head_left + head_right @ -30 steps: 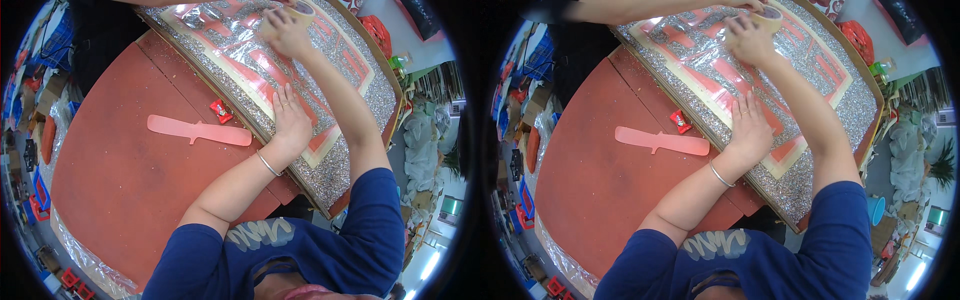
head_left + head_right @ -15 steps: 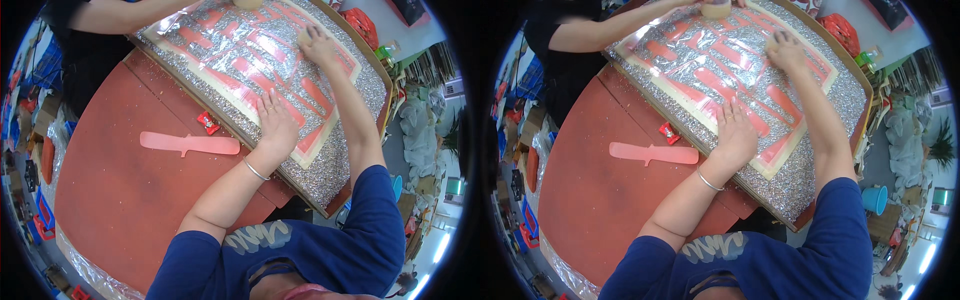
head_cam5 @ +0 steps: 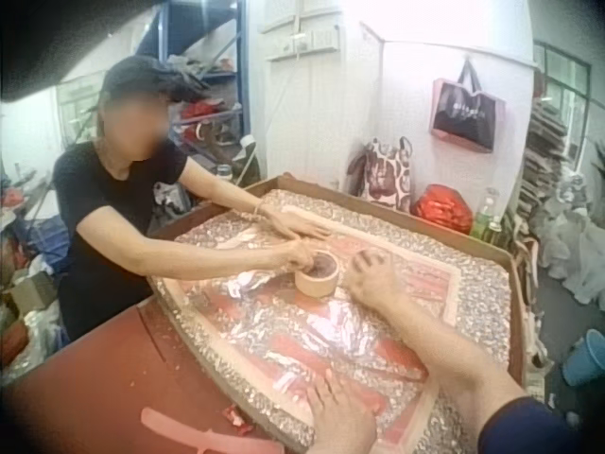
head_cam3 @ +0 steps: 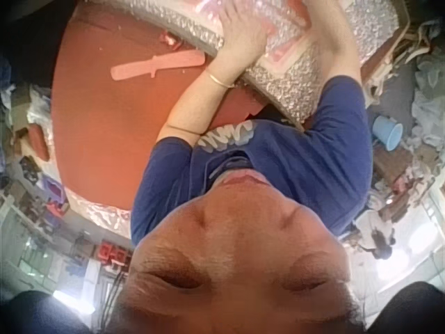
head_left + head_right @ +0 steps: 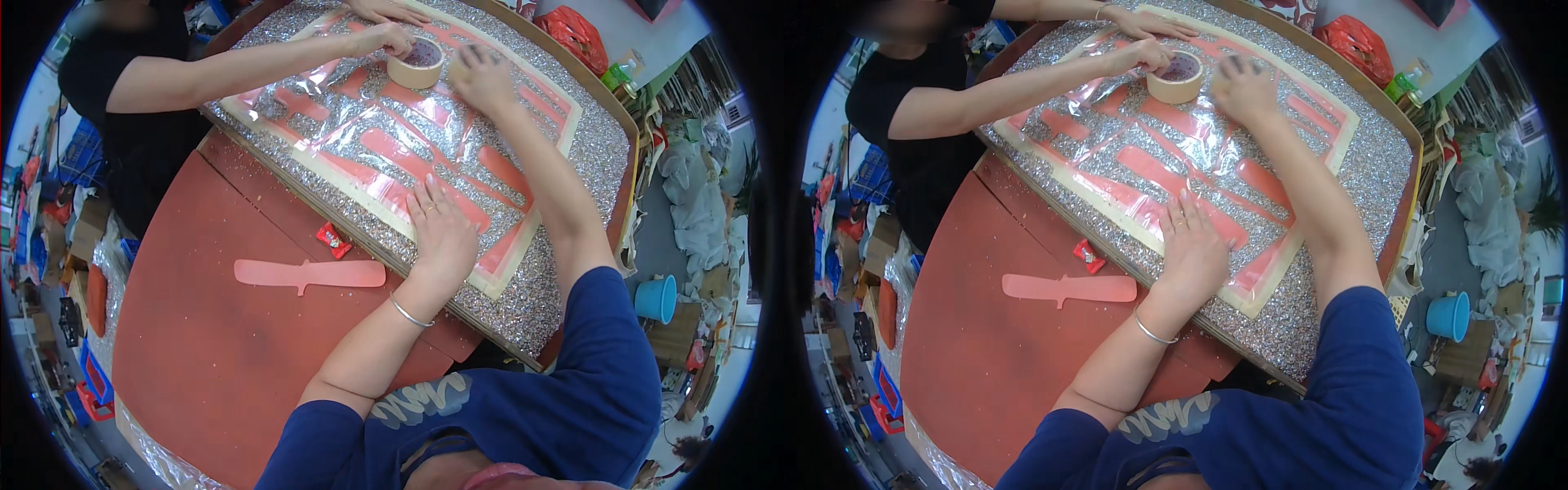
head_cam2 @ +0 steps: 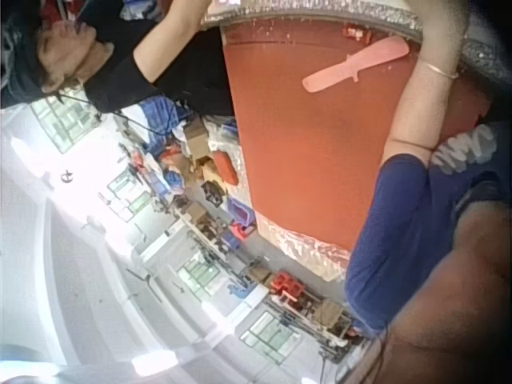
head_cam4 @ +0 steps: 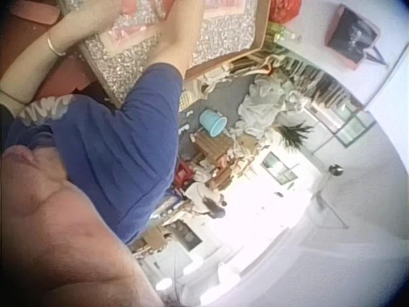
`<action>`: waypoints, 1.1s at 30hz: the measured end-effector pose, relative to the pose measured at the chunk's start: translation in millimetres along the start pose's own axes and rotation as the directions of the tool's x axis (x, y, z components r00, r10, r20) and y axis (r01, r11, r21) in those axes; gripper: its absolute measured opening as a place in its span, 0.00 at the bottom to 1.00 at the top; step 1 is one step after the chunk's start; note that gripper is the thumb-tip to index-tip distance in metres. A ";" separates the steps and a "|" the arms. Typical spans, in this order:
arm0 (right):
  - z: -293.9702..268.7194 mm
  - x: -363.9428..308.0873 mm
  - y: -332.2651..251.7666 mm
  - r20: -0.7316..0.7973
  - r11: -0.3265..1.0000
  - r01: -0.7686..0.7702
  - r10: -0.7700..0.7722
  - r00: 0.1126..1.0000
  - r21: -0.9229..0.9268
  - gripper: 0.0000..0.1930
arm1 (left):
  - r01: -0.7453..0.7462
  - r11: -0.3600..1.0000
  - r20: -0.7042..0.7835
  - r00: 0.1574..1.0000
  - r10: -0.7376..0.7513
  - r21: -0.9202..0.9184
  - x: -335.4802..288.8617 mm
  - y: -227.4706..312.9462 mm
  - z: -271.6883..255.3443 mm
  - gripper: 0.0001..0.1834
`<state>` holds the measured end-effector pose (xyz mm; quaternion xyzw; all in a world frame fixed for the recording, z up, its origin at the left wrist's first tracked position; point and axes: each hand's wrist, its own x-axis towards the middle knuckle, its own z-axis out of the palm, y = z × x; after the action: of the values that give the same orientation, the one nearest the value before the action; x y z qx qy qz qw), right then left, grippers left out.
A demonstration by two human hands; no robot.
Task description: Preparing and layering shoe material components on a stencil frame.
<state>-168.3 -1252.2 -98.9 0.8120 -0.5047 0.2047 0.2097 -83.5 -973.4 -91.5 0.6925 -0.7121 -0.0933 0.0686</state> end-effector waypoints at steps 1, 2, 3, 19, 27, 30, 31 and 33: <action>0.5 -9.9 -4.8 -0.041 0.987 0.161 -0.161 0.986 0.009 0.24 | -0.009 1.000 -0.011 1.000 0.009 -0.007 -0.1 0.5 -0.3 0.39; -2.8 -16.5 -5.9 -0.127 0.922 0.388 -0.383 0.915 0.017 0.25 | 0.000 1.000 -0.019 1.000 0.000 -0.013 -0.6 0.4 -0.2 0.39; -8.7 -22.5 -5.0 -0.078 0.950 0.313 -0.311 0.947 0.007 0.25 | 0.007 1.000 -0.024 1.000 -0.007 -0.015 -0.4 0.1 -0.2 0.39; 33.3 57.8 30.3 0.103 0.994 0.109 -0.106 0.989 -0.018 0.30 | -0.055 0.995 -0.053 0.997 0.050 -0.087 -1.3 -2.2 -2.1 0.41; 71.9 84.2 2.6 0.170 0.986 -0.160 0.152 0.974 0.037 0.29 | -0.042 0.994 -0.043 0.998 0.038 -0.102 -2.4 0.4 -4.1 0.41; 45.3 60.7 27.8 0.186 0.974 -0.225 0.216 0.958 0.030 0.27 | -0.040 0.997 -0.044 0.998 0.038 -0.059 -2.7 0.7 -2.8 0.42; 33.0 49.1 38.9 0.191 0.972 -0.234 0.225 0.955 0.023 0.27 | -0.050 0.997 -0.037 0.998 0.048 -0.062 -2.8 0.3 -2.2 0.42; 8.7 17.0 73.5 0.169 0.996 -0.088 0.087 0.982 0.000 0.26 | -0.057 0.996 -0.062 0.997 0.053 -0.074 -2.8 -1.0 -1.0 0.42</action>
<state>-226.8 -1299.0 -87.0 0.8043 -0.5551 0.1461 0.1538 -82.1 -970.7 -90.7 0.6721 -0.7244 -0.0972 0.1187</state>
